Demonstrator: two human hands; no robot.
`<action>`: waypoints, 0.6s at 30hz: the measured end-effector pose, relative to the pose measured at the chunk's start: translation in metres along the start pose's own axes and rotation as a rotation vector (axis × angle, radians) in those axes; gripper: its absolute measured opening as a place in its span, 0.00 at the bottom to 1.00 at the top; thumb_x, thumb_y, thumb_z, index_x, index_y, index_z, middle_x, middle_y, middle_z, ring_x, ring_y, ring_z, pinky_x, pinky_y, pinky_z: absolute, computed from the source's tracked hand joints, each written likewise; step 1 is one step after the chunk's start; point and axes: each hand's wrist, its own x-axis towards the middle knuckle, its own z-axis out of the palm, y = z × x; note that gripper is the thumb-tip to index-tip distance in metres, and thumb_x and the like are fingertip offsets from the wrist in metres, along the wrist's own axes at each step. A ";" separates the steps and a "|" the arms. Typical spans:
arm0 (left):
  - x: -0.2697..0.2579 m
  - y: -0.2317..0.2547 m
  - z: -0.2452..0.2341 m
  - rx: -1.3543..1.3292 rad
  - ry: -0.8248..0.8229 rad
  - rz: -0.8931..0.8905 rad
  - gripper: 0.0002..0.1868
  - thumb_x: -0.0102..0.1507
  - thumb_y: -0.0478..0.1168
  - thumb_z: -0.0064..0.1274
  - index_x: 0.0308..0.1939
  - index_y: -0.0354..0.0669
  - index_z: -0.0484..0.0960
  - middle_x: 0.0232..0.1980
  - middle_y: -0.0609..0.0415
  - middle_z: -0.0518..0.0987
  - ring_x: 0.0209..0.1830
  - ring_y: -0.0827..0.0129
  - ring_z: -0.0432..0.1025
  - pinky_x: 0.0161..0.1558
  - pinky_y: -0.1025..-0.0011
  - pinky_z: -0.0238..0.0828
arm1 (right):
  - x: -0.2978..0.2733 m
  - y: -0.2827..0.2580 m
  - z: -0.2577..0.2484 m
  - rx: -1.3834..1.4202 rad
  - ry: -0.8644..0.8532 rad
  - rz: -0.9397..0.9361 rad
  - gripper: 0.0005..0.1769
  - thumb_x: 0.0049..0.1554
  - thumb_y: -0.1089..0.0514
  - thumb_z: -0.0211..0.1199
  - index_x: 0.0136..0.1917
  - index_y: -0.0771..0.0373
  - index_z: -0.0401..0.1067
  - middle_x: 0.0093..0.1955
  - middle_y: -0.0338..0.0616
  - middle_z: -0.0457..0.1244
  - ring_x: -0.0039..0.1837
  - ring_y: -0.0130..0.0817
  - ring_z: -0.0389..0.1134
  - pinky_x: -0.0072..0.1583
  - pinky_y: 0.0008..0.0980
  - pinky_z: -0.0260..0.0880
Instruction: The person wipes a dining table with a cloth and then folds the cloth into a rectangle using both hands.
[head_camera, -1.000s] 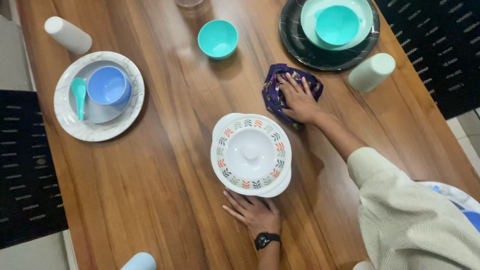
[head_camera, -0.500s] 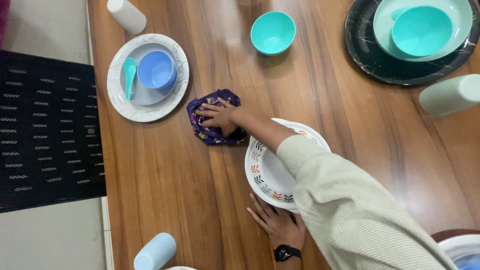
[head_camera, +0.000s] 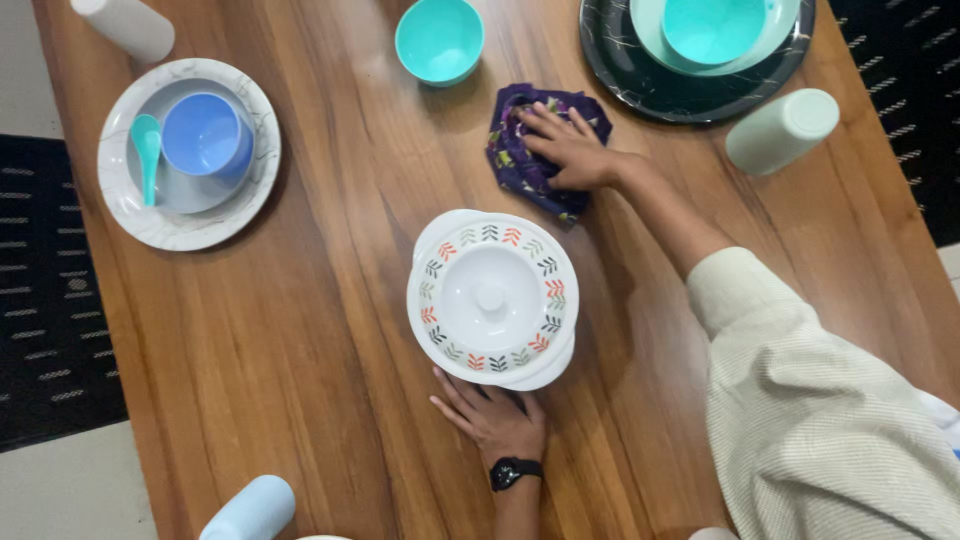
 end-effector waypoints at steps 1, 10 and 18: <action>0.000 0.000 0.001 -0.008 -0.008 0.007 0.42 0.56 0.47 0.51 0.66 0.18 0.60 0.74 0.19 0.50 0.80 0.32 0.35 0.73 0.32 0.26 | -0.023 0.009 -0.003 -0.003 -0.002 0.013 0.51 0.47 0.58 0.68 0.80 0.59 0.52 0.89 0.41 0.28 0.87 0.38 0.21 0.80 0.54 0.20; -0.006 -0.004 0.010 0.032 0.076 0.022 0.39 0.57 0.48 0.52 0.64 0.20 0.64 0.75 0.20 0.53 0.81 0.33 0.38 0.75 0.32 0.30 | -0.203 -0.039 0.024 0.084 -0.006 0.063 0.45 0.48 0.58 0.66 0.77 0.63 0.56 0.88 0.46 0.29 0.87 0.44 0.21 0.79 0.57 0.20; -0.011 -0.011 0.021 0.076 0.132 0.062 0.38 0.62 0.48 0.50 0.67 0.19 0.63 0.76 0.18 0.53 0.82 0.31 0.41 0.77 0.31 0.32 | -0.373 0.077 0.032 0.143 0.194 0.431 0.50 0.49 0.55 0.65 0.80 0.64 0.48 0.88 0.48 0.28 0.87 0.42 0.21 0.80 0.54 0.19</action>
